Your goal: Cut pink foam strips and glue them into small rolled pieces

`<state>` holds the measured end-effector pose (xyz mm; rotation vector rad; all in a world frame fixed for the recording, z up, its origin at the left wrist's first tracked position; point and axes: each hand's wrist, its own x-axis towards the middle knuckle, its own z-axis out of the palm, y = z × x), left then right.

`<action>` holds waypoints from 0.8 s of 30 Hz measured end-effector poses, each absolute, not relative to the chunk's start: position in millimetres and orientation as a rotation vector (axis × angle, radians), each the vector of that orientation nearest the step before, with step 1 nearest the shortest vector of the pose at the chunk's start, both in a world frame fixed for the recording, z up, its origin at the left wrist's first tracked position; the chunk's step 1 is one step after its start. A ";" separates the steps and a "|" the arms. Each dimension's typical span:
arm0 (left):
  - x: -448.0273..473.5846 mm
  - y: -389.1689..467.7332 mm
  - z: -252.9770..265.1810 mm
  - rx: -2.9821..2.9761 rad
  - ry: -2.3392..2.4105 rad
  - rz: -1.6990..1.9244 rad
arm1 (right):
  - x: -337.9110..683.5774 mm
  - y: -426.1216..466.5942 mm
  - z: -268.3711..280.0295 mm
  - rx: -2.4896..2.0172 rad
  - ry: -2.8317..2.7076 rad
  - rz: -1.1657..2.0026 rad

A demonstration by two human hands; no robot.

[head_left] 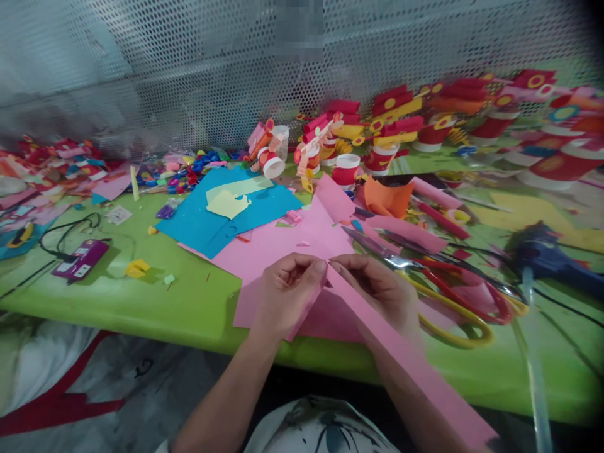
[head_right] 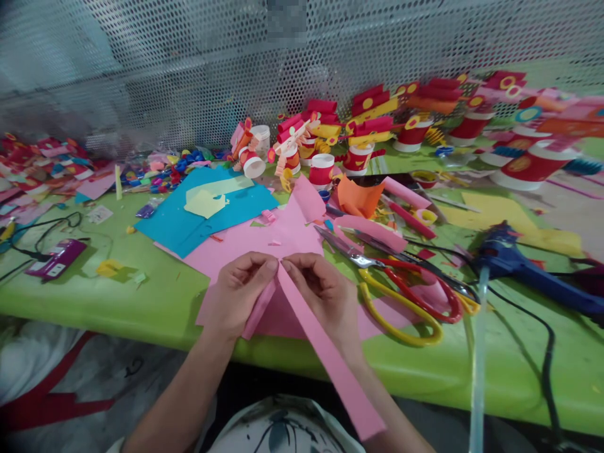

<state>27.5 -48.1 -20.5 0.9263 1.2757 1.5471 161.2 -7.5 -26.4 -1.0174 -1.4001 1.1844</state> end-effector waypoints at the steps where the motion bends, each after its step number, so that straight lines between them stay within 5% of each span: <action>1: 28.3 -48.7 -19.3 0.941 1.275 1.555 | 161.6 -7.1 -28.6 -1.010 -1.401 1.173; 18: 31.0 -51.9 -28.3 1.210 1.517 1.659 | 162.0 -11.7 -26.0 -0.763 -1.393 1.538; 24: 37.5 -53.5 -28.8 1.241 1.491 1.725 | 158.4 -14.4 -16.5 -0.955 -1.266 1.436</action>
